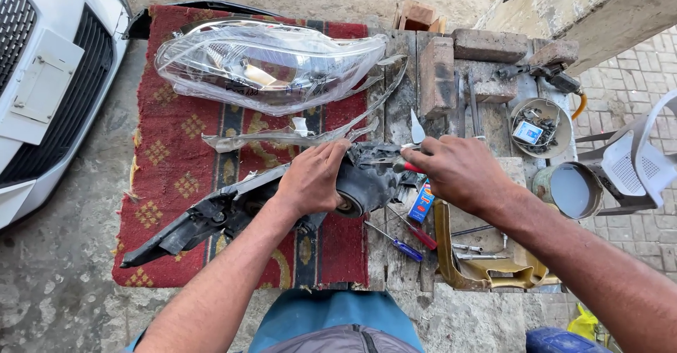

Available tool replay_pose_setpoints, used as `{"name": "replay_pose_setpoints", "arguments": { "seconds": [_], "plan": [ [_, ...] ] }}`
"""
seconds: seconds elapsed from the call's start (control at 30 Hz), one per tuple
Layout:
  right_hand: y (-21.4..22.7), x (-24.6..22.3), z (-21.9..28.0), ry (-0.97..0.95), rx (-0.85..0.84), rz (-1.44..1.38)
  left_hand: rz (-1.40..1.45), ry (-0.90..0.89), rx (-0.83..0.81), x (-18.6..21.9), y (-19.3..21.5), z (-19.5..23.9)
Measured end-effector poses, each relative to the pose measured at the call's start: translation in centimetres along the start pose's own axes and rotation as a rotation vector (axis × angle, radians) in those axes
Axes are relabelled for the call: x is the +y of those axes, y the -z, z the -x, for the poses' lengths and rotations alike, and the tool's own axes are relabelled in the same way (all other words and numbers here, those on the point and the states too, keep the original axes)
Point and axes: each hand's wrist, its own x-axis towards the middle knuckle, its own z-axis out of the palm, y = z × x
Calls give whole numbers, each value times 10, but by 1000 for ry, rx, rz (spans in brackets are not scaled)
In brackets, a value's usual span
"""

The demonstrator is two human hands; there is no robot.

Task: The person repairs a car headlight assembly on a workbench. They use pliers to remove clips and a screwdriver to adjust parts, then reassemble the housing and lens.

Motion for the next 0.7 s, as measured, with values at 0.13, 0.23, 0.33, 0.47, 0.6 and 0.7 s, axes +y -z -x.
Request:
{"name": "replay_pose_setpoints", "arguments": {
  "seconds": [0.13, 0.23, 0.33, 0.47, 0.6, 0.7],
  "plan": [
    [-5, 0, 2, 26, 9, 12, 4, -1, 3, 0, -1, 0],
    [-10, -1, 3, -1, -14, 31, 26, 15, -22, 1, 5, 1],
    [-18, 1, 3, 14, 26, 14, 25, 21, -19, 2, 7, 1],
    [-20, 0, 4, 15, 27, 35, 39, 27, -18, -1, 2, 1],
    [-31, 1, 6, 23, 65, 34, 44, 33, -20, -3, 2, 3],
    [-33, 0, 8, 30, 98, 39, 31, 25, 2, -5, -4, 4]
  ]
}}
